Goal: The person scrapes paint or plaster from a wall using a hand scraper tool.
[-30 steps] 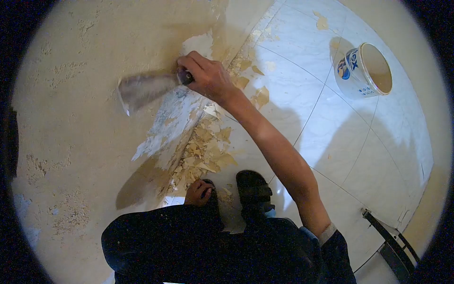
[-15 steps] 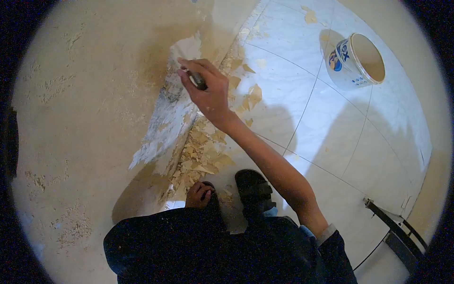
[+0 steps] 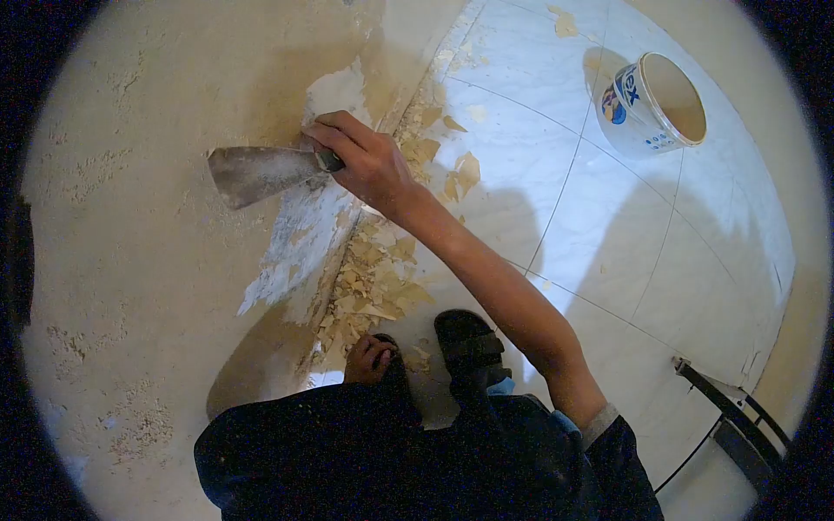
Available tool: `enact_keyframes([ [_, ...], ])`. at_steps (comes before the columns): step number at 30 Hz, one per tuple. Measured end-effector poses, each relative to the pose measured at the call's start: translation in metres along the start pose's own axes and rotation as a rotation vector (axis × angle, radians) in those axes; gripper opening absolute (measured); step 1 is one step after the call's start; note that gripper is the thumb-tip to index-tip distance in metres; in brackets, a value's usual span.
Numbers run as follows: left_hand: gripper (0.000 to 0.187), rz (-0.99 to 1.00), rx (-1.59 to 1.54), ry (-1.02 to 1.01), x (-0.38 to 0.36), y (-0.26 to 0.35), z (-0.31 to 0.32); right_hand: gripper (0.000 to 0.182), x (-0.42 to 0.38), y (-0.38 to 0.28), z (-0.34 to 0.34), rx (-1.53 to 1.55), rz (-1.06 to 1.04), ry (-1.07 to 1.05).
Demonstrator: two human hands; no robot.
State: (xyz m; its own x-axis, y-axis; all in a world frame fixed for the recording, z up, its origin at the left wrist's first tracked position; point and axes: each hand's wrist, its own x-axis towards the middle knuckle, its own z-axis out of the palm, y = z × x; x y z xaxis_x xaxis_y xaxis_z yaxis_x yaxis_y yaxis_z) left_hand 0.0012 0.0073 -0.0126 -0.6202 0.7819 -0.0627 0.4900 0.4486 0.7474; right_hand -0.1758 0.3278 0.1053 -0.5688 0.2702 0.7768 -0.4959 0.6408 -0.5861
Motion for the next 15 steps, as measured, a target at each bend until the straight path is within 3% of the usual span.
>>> enact_keyframes([
  [6, 0.012, -0.033, -0.007, -0.015, -0.001, 0.002, 0.000, 0.042, 0.005, 0.012, -0.004, -0.122, -0.164, -0.056],
  [15, 0.013, -0.050, 0.002, -0.030, 0.000, 0.003, -0.002, 0.038, 0.018, 0.016, 0.002, -0.144, -0.201, -0.044],
])
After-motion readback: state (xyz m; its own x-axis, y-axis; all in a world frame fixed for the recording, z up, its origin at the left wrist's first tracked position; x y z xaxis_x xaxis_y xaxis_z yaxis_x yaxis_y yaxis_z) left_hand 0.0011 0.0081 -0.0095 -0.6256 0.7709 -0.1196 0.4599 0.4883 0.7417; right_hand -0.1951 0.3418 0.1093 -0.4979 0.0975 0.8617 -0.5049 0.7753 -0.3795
